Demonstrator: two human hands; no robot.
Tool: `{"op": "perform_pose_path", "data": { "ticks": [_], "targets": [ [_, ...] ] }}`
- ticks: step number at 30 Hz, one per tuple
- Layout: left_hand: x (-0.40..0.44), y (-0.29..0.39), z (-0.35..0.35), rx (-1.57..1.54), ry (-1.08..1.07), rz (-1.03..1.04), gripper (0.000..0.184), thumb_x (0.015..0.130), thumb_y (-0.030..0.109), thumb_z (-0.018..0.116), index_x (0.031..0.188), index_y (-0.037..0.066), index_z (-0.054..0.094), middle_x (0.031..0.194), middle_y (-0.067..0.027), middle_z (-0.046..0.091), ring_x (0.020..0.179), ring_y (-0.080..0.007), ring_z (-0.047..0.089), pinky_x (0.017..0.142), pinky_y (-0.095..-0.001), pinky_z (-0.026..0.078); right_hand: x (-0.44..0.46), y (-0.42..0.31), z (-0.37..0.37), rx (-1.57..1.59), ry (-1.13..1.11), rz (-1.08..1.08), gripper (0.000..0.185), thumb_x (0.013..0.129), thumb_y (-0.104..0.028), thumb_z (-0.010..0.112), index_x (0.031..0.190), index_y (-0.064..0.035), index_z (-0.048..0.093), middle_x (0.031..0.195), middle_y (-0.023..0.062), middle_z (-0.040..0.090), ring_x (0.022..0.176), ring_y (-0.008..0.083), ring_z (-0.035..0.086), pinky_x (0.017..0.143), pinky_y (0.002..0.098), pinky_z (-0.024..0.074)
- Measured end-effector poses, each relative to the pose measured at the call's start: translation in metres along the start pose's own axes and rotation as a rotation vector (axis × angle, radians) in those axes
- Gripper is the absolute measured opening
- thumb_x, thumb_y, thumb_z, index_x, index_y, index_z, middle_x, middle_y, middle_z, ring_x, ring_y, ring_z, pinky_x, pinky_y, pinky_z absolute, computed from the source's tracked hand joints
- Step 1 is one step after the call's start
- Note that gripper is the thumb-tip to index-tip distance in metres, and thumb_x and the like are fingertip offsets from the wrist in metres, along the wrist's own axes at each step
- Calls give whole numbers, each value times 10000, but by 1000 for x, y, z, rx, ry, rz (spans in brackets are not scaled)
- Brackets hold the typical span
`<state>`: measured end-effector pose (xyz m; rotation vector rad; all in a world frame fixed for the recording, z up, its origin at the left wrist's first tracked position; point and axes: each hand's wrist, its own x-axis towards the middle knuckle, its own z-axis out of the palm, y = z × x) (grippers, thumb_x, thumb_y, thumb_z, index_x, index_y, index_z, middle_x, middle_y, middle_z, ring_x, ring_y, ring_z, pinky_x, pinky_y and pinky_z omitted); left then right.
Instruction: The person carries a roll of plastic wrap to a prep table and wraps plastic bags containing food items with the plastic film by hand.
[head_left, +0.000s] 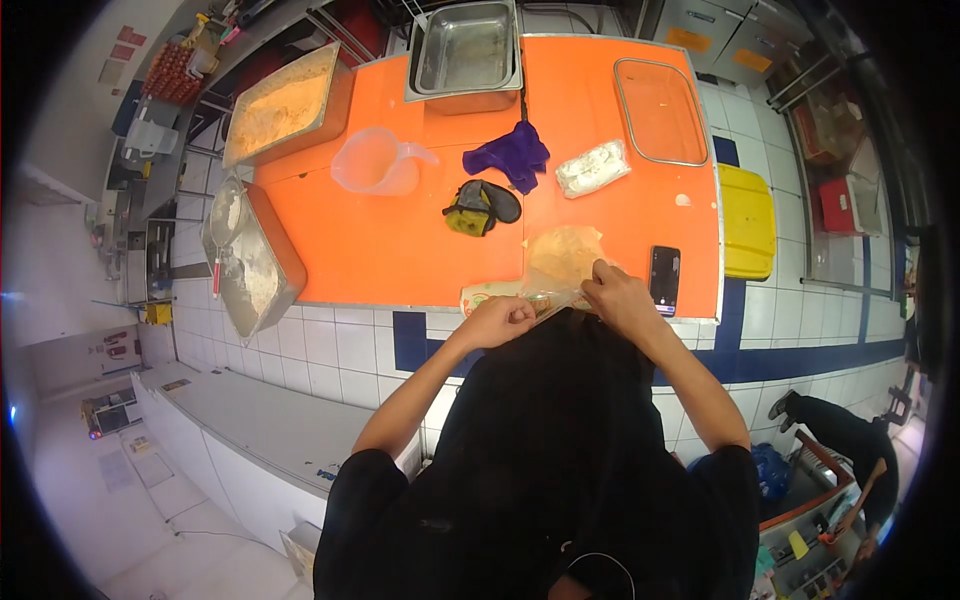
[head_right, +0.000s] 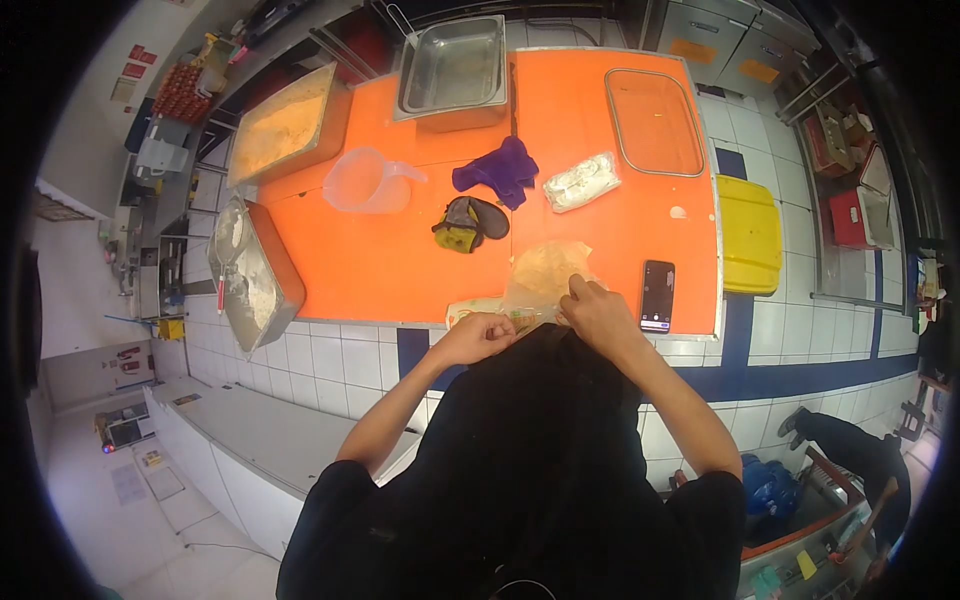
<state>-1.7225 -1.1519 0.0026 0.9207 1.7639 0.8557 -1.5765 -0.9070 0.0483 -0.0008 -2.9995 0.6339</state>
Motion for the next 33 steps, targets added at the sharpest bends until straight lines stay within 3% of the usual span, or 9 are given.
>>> {"op": "perform_pose_path", "data": {
  "ticks": [1,3,4,6,21,25,30,31,33],
  "targets": [
    [-3,3,1,2,-1,2,130,948,158,697,946,29,677,666,4,583,600,-76,531,559,-275,423,-1,0,-1,-1,2,2,99,853,-132,702,826,-55,646,901,87,539,837,286,647,652,409,558],
    [-10,15,0,86,115,16,116,894,119,679,910,19,621,712,-95,598,686,-243,609,641,-371,474,-1,0,-3,-12,-2,-4,157,856,-177,708,816,-34,656,920,100,566,831,276,665,650,406,581],
    [-16,23,-1,90,111,27,116,894,119,679,910,19,621,712,-95,598,686,-243,609,641,-371,474,-2,0,-3,-20,4,2,157,856,-177,708,816,-34,656,920,100,566,831,276,665,650,406,581],
    [-27,39,-1,394,297,258,115,879,91,672,905,27,581,765,-115,591,758,-299,602,683,-400,483,-7,1,2,5,9,22,169,854,-184,712,829,-32,642,924,105,566,828,279,665,642,407,579],
    [-33,47,-28,540,428,272,87,919,59,648,997,32,621,926,-125,611,871,-353,647,728,-459,524,-9,-9,2,-12,-33,28,138,856,-158,696,862,-35,633,932,102,552,839,264,671,660,397,578],
    [-27,46,-25,470,448,276,87,947,71,625,1024,31,621,948,-124,609,862,-350,634,718,-429,524,-6,-7,-4,-3,-48,41,119,857,-151,676,842,-34,661,932,105,562,861,270,673,681,389,580],
    [-21,20,-19,-130,215,-33,197,1095,218,483,1077,29,533,679,-60,569,569,-149,555,561,-309,460,-10,3,23,0,-67,-42,128,814,-74,607,848,-17,716,975,201,684,916,364,672,812,462,563],
    [-17,5,-16,-168,179,36,213,1101,220,472,1023,31,530,708,-51,588,596,-134,556,572,-292,459,-12,7,29,81,44,-103,135,810,-80,607,847,-20,723,958,198,685,931,359,677,811,456,564],
    [-8,-16,-6,-269,211,118,223,1098,227,496,1009,25,528,733,-34,595,650,-101,567,593,-270,466,-10,9,35,65,-70,0,143,804,-98,614,844,-27,732,981,190,691,962,321,685,821,434,567]
  ]
}}
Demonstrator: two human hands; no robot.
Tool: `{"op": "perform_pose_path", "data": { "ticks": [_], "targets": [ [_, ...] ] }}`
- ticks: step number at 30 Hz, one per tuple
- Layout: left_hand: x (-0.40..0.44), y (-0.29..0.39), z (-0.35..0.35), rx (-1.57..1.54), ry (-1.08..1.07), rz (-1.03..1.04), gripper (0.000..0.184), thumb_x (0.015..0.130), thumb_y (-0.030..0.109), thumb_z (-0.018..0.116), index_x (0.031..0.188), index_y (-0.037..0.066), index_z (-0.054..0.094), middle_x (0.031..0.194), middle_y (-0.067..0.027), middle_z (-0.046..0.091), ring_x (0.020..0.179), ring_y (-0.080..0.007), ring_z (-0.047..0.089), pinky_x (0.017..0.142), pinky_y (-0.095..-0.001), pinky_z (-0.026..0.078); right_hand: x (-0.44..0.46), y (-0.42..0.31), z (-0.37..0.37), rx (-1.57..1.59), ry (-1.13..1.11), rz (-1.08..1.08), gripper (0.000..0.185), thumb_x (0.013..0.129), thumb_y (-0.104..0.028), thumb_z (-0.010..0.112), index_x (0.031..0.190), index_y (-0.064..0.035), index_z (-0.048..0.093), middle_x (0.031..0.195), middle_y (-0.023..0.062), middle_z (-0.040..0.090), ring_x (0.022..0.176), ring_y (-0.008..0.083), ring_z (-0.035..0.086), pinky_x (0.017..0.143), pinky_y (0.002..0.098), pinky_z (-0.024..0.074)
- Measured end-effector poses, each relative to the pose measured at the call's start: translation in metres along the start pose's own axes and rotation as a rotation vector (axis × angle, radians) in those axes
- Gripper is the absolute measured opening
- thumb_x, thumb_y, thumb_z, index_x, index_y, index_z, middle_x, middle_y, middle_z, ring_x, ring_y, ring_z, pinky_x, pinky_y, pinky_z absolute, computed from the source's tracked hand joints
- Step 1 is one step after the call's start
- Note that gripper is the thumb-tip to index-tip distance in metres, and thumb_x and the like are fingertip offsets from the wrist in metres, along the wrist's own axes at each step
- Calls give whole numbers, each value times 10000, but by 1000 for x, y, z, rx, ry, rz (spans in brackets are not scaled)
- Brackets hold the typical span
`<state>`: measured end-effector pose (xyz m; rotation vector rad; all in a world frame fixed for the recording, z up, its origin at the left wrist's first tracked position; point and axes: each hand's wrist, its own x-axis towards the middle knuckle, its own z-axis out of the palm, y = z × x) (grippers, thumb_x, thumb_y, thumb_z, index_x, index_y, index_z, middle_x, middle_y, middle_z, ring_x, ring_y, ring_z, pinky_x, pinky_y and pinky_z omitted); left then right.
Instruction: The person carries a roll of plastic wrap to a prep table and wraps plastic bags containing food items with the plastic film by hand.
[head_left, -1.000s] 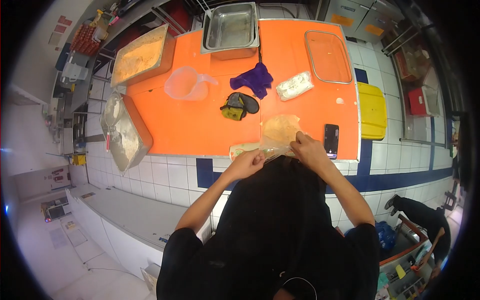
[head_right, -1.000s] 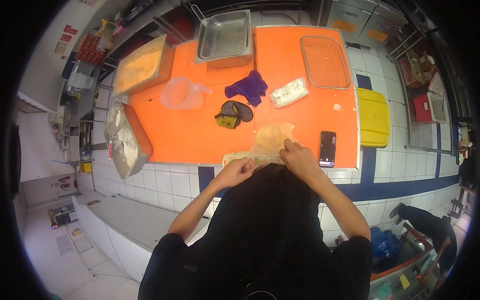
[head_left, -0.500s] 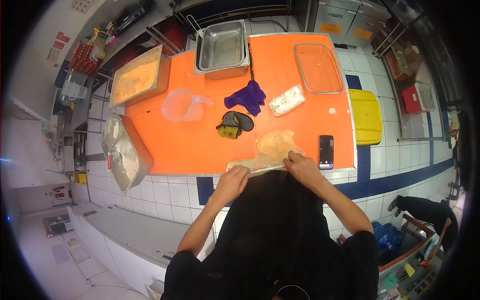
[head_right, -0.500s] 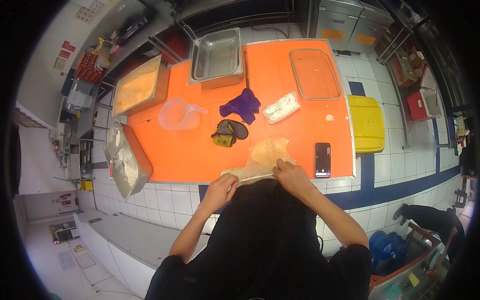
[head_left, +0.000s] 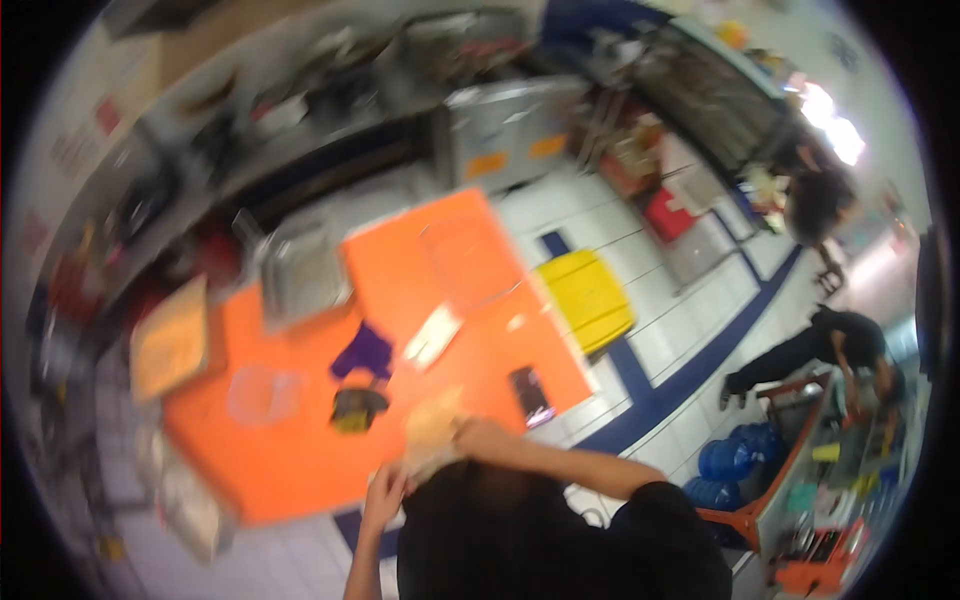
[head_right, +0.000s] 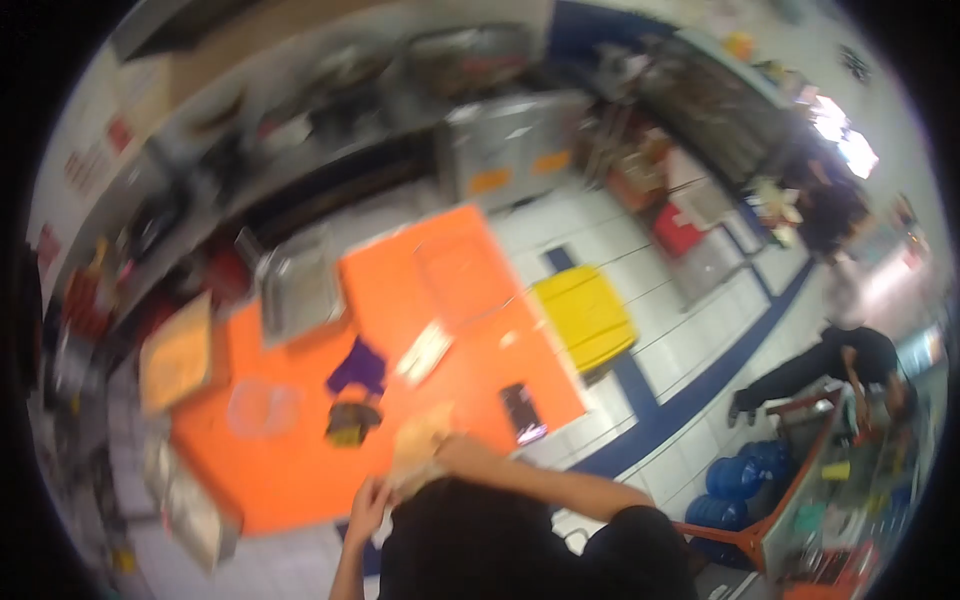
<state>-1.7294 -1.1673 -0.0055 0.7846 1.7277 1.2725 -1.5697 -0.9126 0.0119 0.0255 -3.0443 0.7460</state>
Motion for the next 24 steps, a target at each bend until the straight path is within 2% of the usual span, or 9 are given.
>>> {"op": "perform_pose_path", "data": {
  "ticks": [2,5,7,8,10,11,15,19,24],
  "targets": [
    [-4,-18,2,-45,17,15,182,1035,176,627,1045,18,536,753,-31,609,707,-93,600,631,-248,488,-1,-5,-2,-125,8,35,115,820,-175,624,799,-94,703,977,100,629,956,288,668,766,392,575],
    [0,-33,8,22,43,234,218,953,170,740,965,-7,612,711,-28,627,684,-86,602,619,-244,487,-3,-12,-19,-75,-16,78,192,882,-223,637,815,-50,687,978,131,611,852,306,677,724,430,570],
    [3,-32,8,392,109,353,832,897,318,786,1565,136,323,794,-65,621,594,-235,513,583,-366,485,-1,-13,-11,-71,34,65,207,890,-231,639,817,-43,683,978,136,606,831,311,678,722,436,568],
    [7,-27,7,398,98,375,832,897,318,786,1565,136,323,794,-65,621,594,-235,513,583,-366,485,0,-15,-8,-84,48,58,221,907,-235,634,816,-39,680,981,139,600,824,312,678,719,437,568],
    [13,-7,8,503,64,151,479,902,294,783,1259,12,635,784,-76,615,599,-214,528,574,-348,479,0,-13,-5,-106,80,65,236,924,-239,628,815,-36,677,983,142,594,816,313,678,716,437,567],
    [15,0,13,417,101,263,357,951,255,726,1183,-10,669,851,-114,651,664,-228,577,634,-351,501,0,-12,-3,-89,86,58,255,938,-249,624,813,-32,674,986,143,587,811,316,675,716,441,566],
    [37,-14,2,328,47,281,324,1000,230,657,1197,-27,668,1007,-154,709,880,-210,648,795,-359,526,3,-5,-13,45,55,103,289,962,-275,621,833,-21,664,994,149,565,830,329,670,712,448,562],
    [59,-37,-5,244,92,226,307,1002,218,655,1197,-17,684,1012,-133,716,886,-196,638,790,-365,526,25,4,-21,73,71,162,301,910,-312,682,857,-16,708,1011,183,573,841,351,680,729,481,559],
    [84,-52,-26,225,-62,7,240,993,197,671,1072,-11,760,911,-44,716,817,-142,630,742,-301,508,23,2,-38,89,173,139,374,870,-286,736,1086,-11,604,1085,190,541,872,374,673,735,489,564]
  ]
}}
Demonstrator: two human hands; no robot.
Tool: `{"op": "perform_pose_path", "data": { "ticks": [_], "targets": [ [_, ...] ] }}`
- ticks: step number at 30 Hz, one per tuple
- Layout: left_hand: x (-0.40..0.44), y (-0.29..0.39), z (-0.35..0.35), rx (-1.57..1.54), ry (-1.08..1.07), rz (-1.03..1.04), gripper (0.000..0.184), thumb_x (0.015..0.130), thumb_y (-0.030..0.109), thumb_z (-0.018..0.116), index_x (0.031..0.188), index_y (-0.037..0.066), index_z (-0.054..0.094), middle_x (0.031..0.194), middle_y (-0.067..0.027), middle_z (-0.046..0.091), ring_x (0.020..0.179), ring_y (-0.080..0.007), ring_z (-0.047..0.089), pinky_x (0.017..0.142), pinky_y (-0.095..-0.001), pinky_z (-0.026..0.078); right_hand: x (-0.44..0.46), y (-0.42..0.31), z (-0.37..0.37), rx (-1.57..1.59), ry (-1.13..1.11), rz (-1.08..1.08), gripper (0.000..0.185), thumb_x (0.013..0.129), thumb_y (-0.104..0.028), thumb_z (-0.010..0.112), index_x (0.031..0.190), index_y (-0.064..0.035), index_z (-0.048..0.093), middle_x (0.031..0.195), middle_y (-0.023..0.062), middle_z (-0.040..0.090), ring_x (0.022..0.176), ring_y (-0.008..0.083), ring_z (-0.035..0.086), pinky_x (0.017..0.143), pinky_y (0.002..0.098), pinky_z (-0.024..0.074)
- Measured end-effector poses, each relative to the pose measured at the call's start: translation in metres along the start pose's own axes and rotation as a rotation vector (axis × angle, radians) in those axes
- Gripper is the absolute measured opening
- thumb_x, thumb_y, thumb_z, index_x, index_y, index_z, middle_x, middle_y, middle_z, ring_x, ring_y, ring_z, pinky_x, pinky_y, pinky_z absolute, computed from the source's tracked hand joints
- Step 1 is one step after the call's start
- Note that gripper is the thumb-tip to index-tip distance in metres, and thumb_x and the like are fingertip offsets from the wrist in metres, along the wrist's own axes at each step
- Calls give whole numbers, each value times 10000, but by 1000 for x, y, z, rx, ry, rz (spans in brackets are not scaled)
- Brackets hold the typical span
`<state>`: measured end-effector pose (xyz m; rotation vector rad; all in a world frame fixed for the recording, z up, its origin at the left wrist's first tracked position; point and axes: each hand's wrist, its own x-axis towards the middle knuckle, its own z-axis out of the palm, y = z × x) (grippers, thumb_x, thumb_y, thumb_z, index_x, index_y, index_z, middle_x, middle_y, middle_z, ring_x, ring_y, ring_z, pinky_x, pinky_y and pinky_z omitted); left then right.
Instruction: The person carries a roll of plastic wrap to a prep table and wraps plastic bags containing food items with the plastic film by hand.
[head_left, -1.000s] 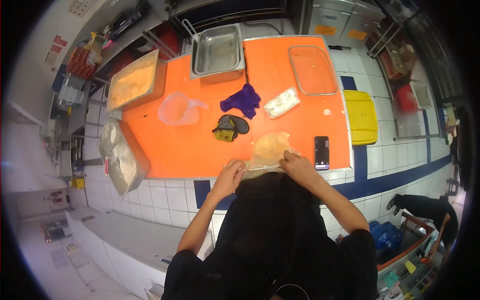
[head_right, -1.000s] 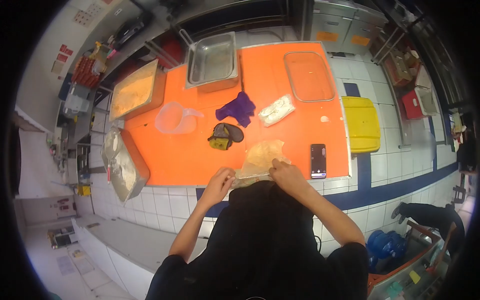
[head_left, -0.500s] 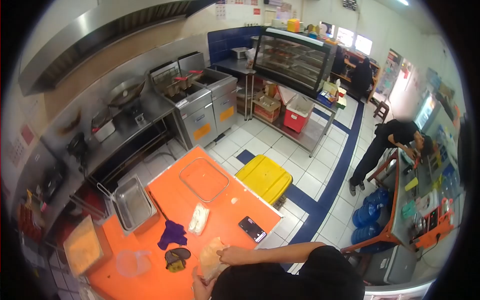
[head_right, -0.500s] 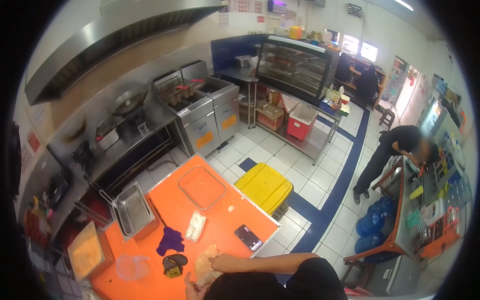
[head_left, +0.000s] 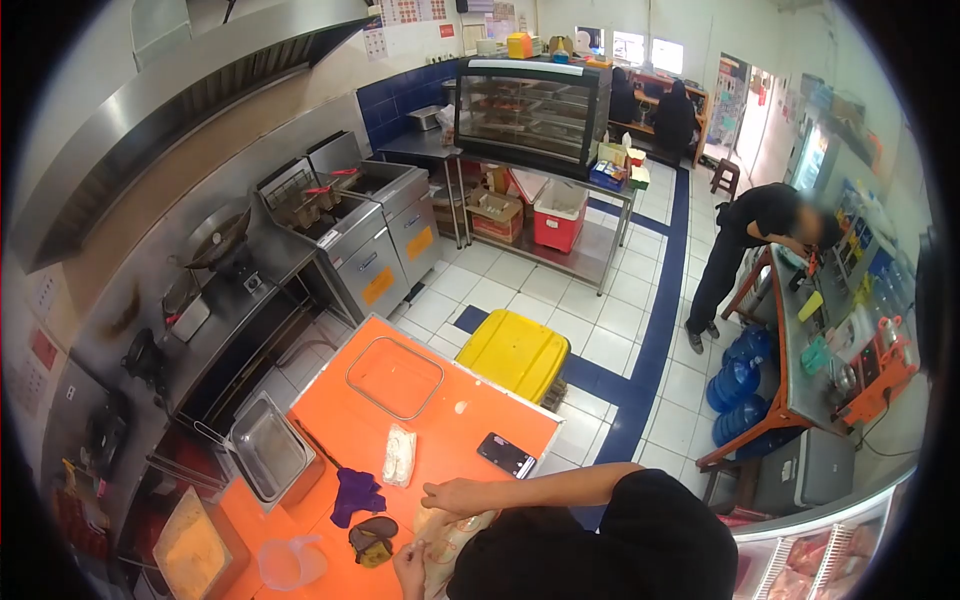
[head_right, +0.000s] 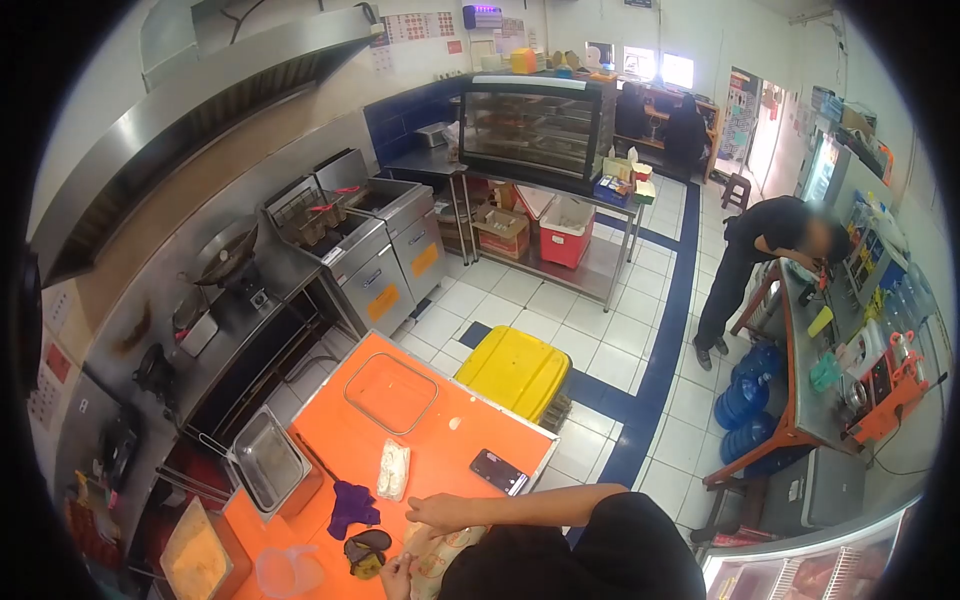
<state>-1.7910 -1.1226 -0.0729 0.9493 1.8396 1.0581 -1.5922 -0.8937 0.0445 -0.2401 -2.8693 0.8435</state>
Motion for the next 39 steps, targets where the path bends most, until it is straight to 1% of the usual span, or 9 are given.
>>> {"op": "perform_pose_path", "data": {
  "ticks": [7,11,16,18,21,24,26,29,39],
  "targets": [
    [-14,4,7,-86,91,123,190,976,188,705,1066,43,790,906,-20,719,809,-106,618,716,-258,485,-41,-13,-10,-52,-47,-31,356,905,-305,707,1080,-37,551,1051,164,528,898,356,665,725,482,560],
    [-17,49,5,63,123,43,297,885,201,803,715,-13,687,635,-37,645,593,-97,580,569,-283,476,-40,-10,-17,-116,-25,-49,327,887,-265,686,1103,-47,571,1115,159,578,915,331,686,736,457,578],
    [-24,60,9,108,73,125,307,964,249,696,799,1,622,624,-31,518,599,-126,463,550,-339,405,-33,0,-1,-114,-116,101,122,808,-125,661,898,-64,717,953,153,697,875,349,708,761,451,590],
    [-28,80,13,-43,62,-42,284,930,233,757,808,8,633,621,-19,546,613,-76,522,552,-291,421,-29,10,-1,-265,-118,78,89,816,-151,669,851,-85,719,918,134,632,762,316,707,629,446,569],
    [-28,69,5,-39,103,-129,262,938,201,750,807,5,636,752,-41,646,680,-41,577,574,-259,441,-35,6,-12,-97,-187,85,124,887,-187,676,914,-79,729,959,140,631,841,346,696,737,464,566],
    [-28,73,0,37,41,3,236,971,178,708,829,6,631,932,-83,691,782,-79,626,678,-258,484,-38,-11,-28,101,-230,50,152,941,-194,642,966,-72,729,1010,156,659,909,378,688,804,495,551],
    [-24,76,3,256,75,437,196,997,151,669,882,-1,621,1035,-94,684,886,-125,647,816,-286,506,-36,-19,-33,183,-240,38,170,967,-214,632,982,-72,724,1007,155,668,939,388,678,828,500,537],
    [-30,62,15,-188,-62,150,149,1013,123,639,931,0,612,996,-87,695,949,-156,657,914,-315,499,-35,-33,-40,265,-292,82,192,974,-223,628,997,-48,703,983,174,686,934,399,672,823,494,525],
    [-38,59,11,-342,-12,-54,89,1010,85,626,1005,-3,639,966,-93,699,989,-143,668,830,-318,545,-30,-45,-117,317,-407,120,174,958,-185,648,986,-23,705,901,187,689,880,391,670,771,473,519]
  ]
}}
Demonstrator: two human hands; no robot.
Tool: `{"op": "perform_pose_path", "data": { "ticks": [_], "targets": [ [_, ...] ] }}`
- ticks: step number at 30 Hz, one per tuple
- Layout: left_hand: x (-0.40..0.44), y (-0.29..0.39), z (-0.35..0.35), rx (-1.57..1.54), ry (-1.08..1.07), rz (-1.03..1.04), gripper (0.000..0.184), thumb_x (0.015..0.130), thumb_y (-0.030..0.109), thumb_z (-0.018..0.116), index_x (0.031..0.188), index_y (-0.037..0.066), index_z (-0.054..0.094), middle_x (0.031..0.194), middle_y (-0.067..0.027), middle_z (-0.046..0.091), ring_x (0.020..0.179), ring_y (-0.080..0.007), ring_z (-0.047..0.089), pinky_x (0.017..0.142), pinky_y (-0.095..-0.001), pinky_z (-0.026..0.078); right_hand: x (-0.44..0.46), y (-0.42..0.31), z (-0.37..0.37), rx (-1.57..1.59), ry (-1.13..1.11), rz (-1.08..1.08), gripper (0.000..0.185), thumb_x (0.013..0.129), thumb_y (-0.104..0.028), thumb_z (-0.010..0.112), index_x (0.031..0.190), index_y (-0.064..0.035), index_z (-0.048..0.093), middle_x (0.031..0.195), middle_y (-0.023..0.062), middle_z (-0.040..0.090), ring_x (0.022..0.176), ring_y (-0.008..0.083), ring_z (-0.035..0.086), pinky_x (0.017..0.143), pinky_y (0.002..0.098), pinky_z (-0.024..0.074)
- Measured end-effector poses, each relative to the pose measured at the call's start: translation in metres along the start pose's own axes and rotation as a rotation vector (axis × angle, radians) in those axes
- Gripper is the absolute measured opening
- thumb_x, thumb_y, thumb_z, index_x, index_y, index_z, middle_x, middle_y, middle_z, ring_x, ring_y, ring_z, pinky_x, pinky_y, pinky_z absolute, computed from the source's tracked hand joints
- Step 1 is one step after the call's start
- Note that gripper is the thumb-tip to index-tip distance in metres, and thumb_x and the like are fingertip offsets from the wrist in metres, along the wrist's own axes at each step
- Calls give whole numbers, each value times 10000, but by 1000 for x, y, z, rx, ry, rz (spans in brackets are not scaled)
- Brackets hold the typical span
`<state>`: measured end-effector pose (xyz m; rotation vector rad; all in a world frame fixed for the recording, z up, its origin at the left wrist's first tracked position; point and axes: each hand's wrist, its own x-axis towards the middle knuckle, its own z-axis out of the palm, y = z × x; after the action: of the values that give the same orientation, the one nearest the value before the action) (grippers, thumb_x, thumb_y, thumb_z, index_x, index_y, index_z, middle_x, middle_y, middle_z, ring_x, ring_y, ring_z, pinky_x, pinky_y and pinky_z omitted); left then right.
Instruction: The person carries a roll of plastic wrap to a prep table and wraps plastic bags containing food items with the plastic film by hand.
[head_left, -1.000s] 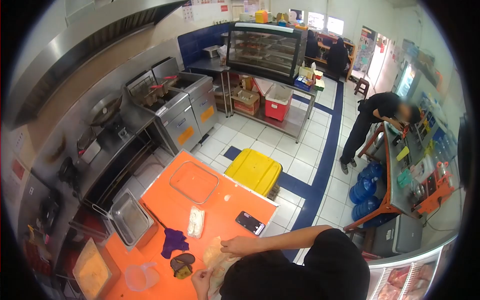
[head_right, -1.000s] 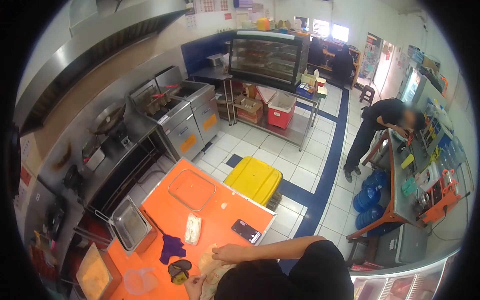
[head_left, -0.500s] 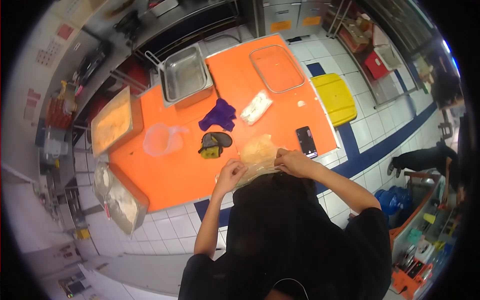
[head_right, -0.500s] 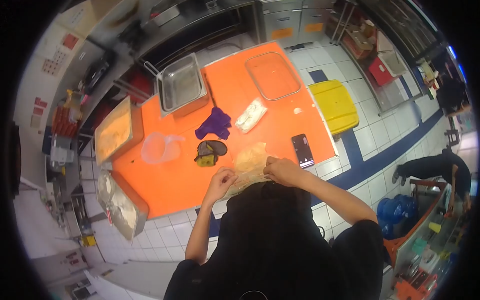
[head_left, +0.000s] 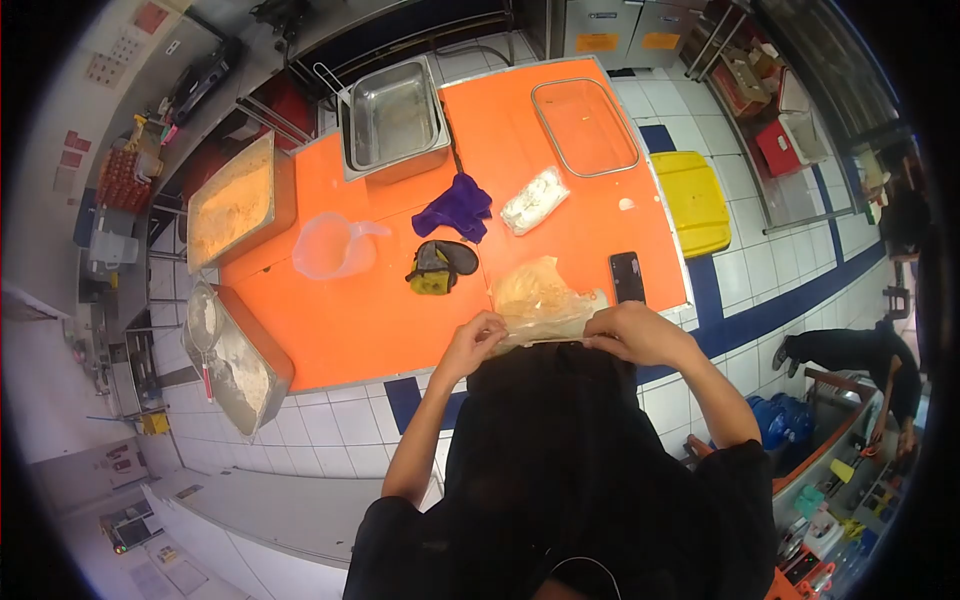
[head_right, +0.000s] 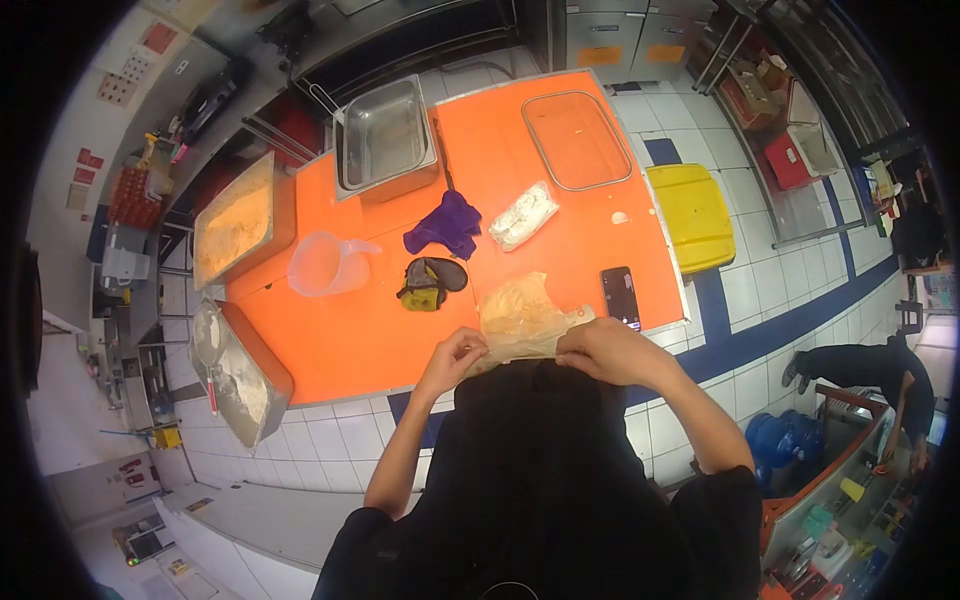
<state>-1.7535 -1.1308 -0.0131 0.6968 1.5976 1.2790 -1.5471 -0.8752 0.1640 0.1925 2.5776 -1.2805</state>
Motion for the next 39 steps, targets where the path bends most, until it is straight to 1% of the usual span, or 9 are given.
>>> {"op": "perform_pose_path", "data": {
  "ticks": [3,8,15,17,20,32,36,38,39],
  "targets": [
    [-1,8,5,164,-106,86,108,1000,58,622,1076,-5,665,1031,-93,691,877,-164,671,817,-307,536,11,1,-6,4,-18,-11,176,956,-191,646,980,-27,706,902,181,682,894,388,664,785,480,512],
    [-9,53,28,479,-87,227,171,915,66,682,1079,28,713,1064,-130,644,1041,-321,627,908,-385,500,35,10,-8,15,9,-96,164,948,-187,658,970,-34,713,865,154,656,843,365,653,753,458,503],
    [-4,27,38,744,125,512,166,953,121,671,1072,6,683,1092,-144,659,984,-293,645,866,-386,514,71,63,-5,35,297,-74,153,952,-183,649,955,-43,712,889,130,630,819,322,649,743,431,498],
    [-1,26,39,337,90,211,174,1002,160,632,1055,-5,635,989,-149,661,835,-215,639,767,-331,508,87,89,7,74,387,-63,157,954,-185,648,952,-40,708,885,132,623,812,320,646,745,428,498],
    [15,7,24,240,77,-31,170,1043,169,576,1020,2,597,861,-96,635,751,-133,588,689,-284,470,120,123,35,89,475,18,161,963,-185,639,957,-34,696,882,146,616,815,327,642,756,422,502],
    [91,-41,14,-146,271,-141,152,1042,166,572,939,58,601,799,41,568,726,-24,496,630,-216,385,197,215,81,159,482,224,188,953,-202,643,994,-29,702,947,172,674,873,350,671,778,434,526],
    [96,-39,15,-121,334,-241,142,1008,149,610,932,30,625,821,-10,585,764,-92,546,674,-274,427,203,233,98,114,384,261,207,911,-228,702,974,-31,714,933,162,684,869,341,682,778,431,536],
    [96,-39,15,387,514,144,121,935,115,661,933,-6,672,865,-106,624,778,-209,603,685,-349,485,205,239,99,170,355,279,214,895,-235,724,965,-32,717,933,159,686,867,341,685,776,432,539],
    [94,-27,13,386,509,132,121,935,115,661,933,-6,672,865,-106,624,778,-209,603,685,-349,485,206,239,99,160,371,267,218,883,-239,739,964,-37,719,934,157,686,864,342,686,773,433,541]
  ]
}}
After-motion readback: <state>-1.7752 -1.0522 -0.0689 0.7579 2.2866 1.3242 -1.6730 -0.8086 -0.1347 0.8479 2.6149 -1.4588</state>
